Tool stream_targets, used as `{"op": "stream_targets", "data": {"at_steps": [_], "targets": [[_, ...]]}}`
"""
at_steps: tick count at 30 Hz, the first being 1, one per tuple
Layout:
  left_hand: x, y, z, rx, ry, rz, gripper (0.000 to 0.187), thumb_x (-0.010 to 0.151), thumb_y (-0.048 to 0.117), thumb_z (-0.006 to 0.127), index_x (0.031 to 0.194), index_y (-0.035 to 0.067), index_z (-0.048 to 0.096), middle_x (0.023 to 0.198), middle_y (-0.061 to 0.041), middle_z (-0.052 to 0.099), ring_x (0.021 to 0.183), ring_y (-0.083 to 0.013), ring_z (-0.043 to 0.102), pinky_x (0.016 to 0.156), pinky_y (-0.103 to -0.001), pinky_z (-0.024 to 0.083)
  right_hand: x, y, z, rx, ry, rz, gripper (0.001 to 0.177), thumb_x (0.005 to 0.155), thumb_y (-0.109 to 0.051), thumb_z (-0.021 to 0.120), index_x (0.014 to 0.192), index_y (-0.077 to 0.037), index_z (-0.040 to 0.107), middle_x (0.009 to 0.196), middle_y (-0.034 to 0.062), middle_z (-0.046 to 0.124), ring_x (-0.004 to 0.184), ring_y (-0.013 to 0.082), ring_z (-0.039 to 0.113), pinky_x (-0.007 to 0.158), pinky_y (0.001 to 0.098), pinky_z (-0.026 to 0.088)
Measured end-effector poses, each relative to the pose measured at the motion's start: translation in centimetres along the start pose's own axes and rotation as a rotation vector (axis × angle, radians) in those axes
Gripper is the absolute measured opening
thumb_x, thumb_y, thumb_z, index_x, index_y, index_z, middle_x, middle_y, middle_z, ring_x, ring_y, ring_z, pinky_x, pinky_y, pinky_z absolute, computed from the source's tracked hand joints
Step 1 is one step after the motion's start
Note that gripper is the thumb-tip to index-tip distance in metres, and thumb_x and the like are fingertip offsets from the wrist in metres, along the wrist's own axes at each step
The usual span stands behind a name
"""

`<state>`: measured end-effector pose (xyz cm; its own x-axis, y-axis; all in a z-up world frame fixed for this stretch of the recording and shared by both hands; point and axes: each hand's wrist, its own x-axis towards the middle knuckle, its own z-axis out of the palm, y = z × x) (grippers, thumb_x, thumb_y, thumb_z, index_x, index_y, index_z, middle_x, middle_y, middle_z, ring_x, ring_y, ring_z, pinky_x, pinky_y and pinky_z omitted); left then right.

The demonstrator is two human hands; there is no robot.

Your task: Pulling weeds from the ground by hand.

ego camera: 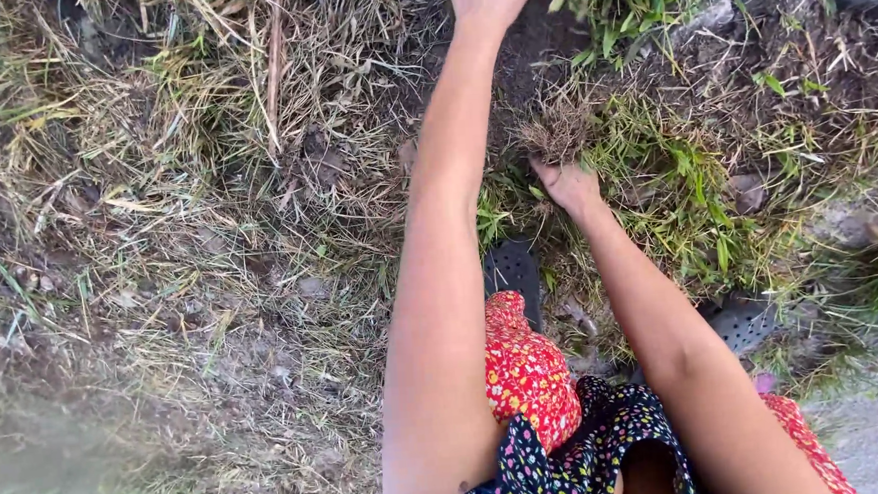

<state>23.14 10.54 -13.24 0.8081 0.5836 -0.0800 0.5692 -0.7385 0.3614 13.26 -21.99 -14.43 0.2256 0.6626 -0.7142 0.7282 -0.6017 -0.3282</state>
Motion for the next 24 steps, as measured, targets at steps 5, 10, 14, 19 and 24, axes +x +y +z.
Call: {"op": "stream_targets", "data": {"at_steps": [5,10,14,19,24], "targets": [[-13.5,0.3,-5.2,-0.263,-0.176,-0.058,0.027,0.095,0.029,0.058,0.096,0.008,0.075,0.067,-0.012,0.07,0.054,-0.0252,0.07,0.052,-0.04,0.058,0.4,0.4,0.7,0.387,0.417,-0.025,0.036,0.105,-0.052,0.05,0.132,-0.03,0.06,0.135,0.0131,0.069,0.12,0.0362,0.068,0.103,0.0461,0.053],[-17.9,-4.4,-4.5,-0.274,-0.307,-0.106,0.022,0.101,0.019,0.052,0.117,0.007,0.061,0.09,-0.01,0.07,0.074,-0.0237,0.074,0.064,-0.035,0.062,0.1,0.2,0.0,0.228,0.185,0.042,0.045,0.107,-0.058,0.037,0.137,-0.037,0.062,0.134,0.0219,0.066,0.118,0.0436,0.063,0.104,0.0518,0.046],[-10.6,-0.9,-5.1,-0.1,-0.088,0.342,0.022,0.095,-0.001,0.06,0.116,0.005,0.058,0.123,-0.014,0.064,0.1,-0.0342,0.073,0.072,-0.036,0.065,-0.4,0.1,-1.7,0.24,0.029,0.116,0.041,0.105,-0.054,0.038,0.138,-0.046,0.061,0.125,0.0287,0.065,0.113,0.0424,0.065,0.102,0.0493,0.049],[-1.0,-2.3,0.4,0.276,0.046,0.45,0.023,0.087,0.001,0.06,0.11,-0.005,0.06,0.117,-0.024,0.064,0.071,-0.0276,0.073,0.054,-0.035,0.062,0.1,0.5,0.1,0.014,0.049,0.041,0.049,0.108,-0.031,0.032,0.149,-0.049,0.051,0.115,0.0257,0.072,0.102,0.039,0.072,0.097,0.049,0.055],[1.3,-4.3,1.6,0.493,0.058,0.332,0.004,0.084,0.011,0.065,0.086,0.01,0.069,0.079,-0.007,0.071,0.067,-0.023,0.074,0.053,-0.038,0.059,0.9,0.6,1.5,0.007,0.069,0.002,0.054,0.106,-0.023,0.032,0.153,-0.047,0.046,0.117,0.0241,0.072,0.097,0.0376,0.073,0.099,0.0496,0.054]]}}
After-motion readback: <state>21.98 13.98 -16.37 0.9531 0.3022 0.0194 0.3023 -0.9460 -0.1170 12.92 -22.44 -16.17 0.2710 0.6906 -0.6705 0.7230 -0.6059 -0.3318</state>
